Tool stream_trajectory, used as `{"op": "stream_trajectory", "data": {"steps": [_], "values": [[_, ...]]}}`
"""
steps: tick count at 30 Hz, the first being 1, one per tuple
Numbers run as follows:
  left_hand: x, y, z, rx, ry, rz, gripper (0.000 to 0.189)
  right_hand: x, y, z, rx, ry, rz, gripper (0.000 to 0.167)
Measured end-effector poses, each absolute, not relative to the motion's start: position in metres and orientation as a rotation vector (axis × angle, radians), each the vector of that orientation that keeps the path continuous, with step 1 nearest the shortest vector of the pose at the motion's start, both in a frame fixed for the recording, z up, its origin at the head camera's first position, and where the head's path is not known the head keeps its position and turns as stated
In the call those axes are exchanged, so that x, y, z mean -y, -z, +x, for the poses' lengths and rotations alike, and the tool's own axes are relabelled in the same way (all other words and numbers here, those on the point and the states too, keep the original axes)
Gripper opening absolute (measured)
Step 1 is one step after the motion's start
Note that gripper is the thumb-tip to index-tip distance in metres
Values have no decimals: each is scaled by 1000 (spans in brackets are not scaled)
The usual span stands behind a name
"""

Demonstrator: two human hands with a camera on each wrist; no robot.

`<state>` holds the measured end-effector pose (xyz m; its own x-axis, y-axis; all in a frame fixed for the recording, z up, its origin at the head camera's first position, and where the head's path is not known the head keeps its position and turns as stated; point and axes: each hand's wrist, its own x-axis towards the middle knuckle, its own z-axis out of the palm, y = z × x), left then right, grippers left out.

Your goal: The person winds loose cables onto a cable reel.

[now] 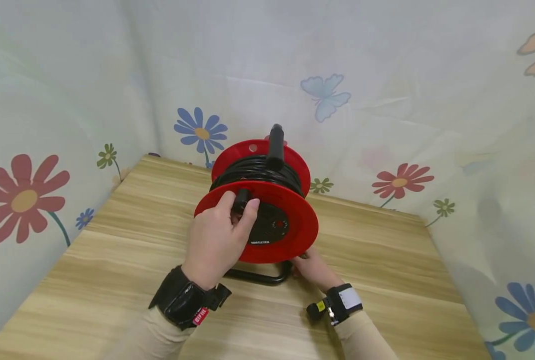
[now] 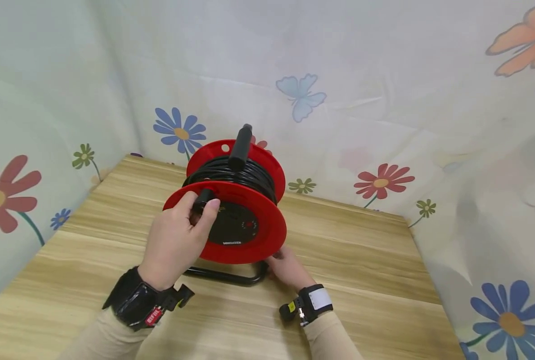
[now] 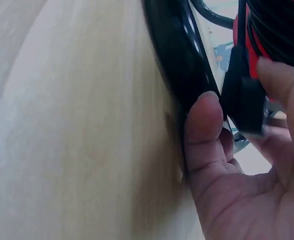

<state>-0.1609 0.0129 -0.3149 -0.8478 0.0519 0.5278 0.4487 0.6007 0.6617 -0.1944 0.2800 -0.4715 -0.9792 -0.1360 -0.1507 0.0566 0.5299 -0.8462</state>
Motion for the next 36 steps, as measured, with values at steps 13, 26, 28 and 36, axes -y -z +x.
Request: {"op": "stream_trajectory", "data": {"steps": [13,26,28,36], "values": [[-40,314,-163,2362,1073,-510,40,-246,447,-192,-2623,1498,-521,30],[-37,336,-165,2486,1236,-655,36,-263,477,-194,-2639,1408,-109,23],[-32,344,-164,2540,1193,-668,35,-266,472,-184,-2647,1382,-25,25],[-6,382,-145,2708,1058,-707,33,-267,449,-129,-2878,1273,-1,37]]}}
